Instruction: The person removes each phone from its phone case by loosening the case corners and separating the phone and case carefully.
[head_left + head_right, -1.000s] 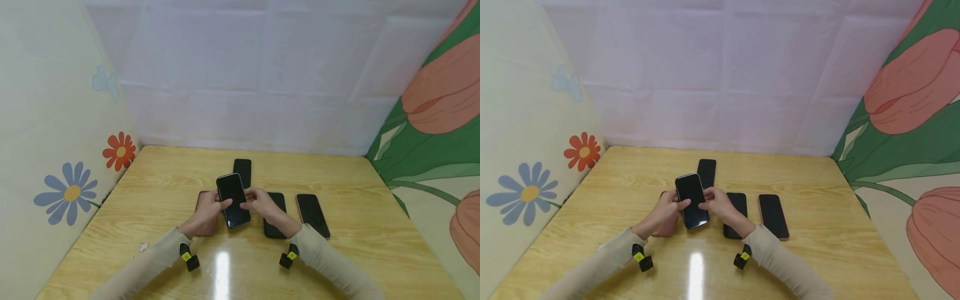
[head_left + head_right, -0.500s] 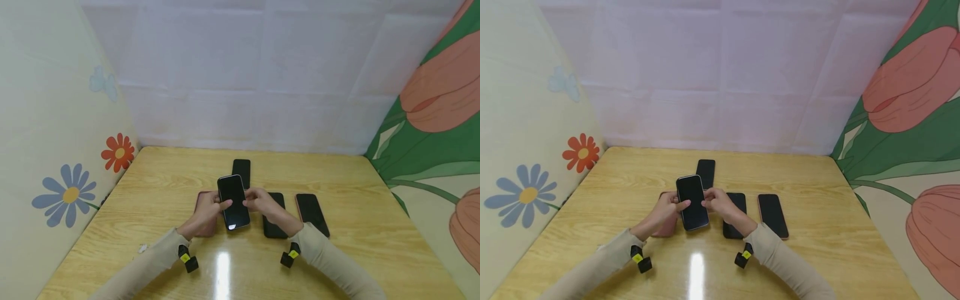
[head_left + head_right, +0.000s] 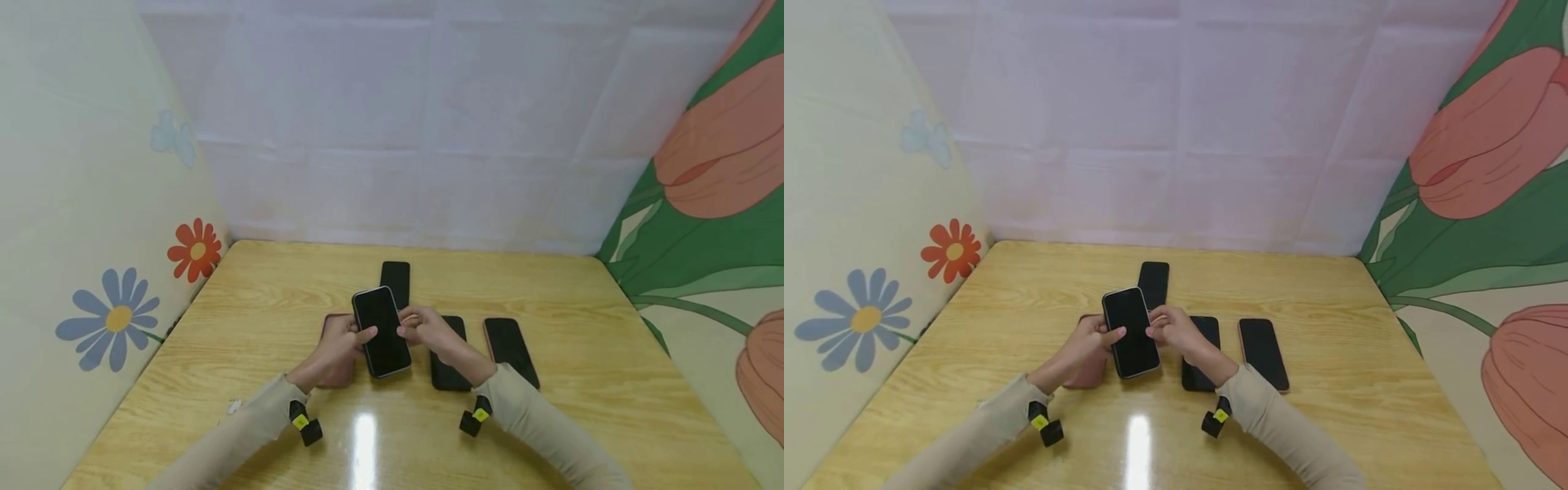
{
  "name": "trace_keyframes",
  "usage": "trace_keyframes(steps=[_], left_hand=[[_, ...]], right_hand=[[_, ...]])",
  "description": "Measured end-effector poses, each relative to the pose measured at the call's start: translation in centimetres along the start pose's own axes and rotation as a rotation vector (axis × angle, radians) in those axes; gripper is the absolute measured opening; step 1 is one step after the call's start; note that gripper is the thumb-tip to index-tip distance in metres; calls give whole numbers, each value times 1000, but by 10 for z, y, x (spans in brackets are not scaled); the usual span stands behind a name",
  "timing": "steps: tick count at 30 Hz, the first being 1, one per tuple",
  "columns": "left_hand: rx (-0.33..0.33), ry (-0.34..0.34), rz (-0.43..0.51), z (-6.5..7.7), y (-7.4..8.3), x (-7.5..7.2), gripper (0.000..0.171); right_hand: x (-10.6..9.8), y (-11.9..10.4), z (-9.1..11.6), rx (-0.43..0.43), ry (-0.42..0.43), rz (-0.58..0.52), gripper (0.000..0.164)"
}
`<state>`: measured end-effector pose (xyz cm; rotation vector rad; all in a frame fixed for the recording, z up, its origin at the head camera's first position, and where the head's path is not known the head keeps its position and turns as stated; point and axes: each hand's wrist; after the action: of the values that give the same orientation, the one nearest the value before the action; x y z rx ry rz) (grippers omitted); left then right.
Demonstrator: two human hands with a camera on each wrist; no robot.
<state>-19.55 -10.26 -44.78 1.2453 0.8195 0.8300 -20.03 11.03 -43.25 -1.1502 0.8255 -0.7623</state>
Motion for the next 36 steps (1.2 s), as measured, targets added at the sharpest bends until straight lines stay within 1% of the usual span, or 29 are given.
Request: trace_keyframes(steps=[7,11,18,24,27,31,36], left_hand=[[-4,-3,5,-2,-2,0,36],[2,-29,8,-2,-3,-1,38],[18,-90,7,0,-5,-3,42],[14,-120,17,1,-5,-3,45],[17,-122,21,1,-5,-4,46],[30,-108,27,0,-8,-5,45],[35,-106,37,-3,-10,-6,43]], right_hand=[[-2,0,1,3,-16,3,33],[-3,2,1,22,-23,-1,35],[-4,4,2,23,-49,-7,32],[-5,4,1,47,-32,-7,29],[-6,2,1,59,-13,19,29],[-11,1,1,70,18,43,29],[-18,1,3,65,19,53,32]])
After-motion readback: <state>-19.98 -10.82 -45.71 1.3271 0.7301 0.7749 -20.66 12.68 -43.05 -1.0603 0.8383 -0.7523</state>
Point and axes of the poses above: each hand's wrist, its own z-axis away from the middle knuckle, its own x-axis out of the palm, y = z × x, and after that the axes turned 9 degrees about -y, right-handed
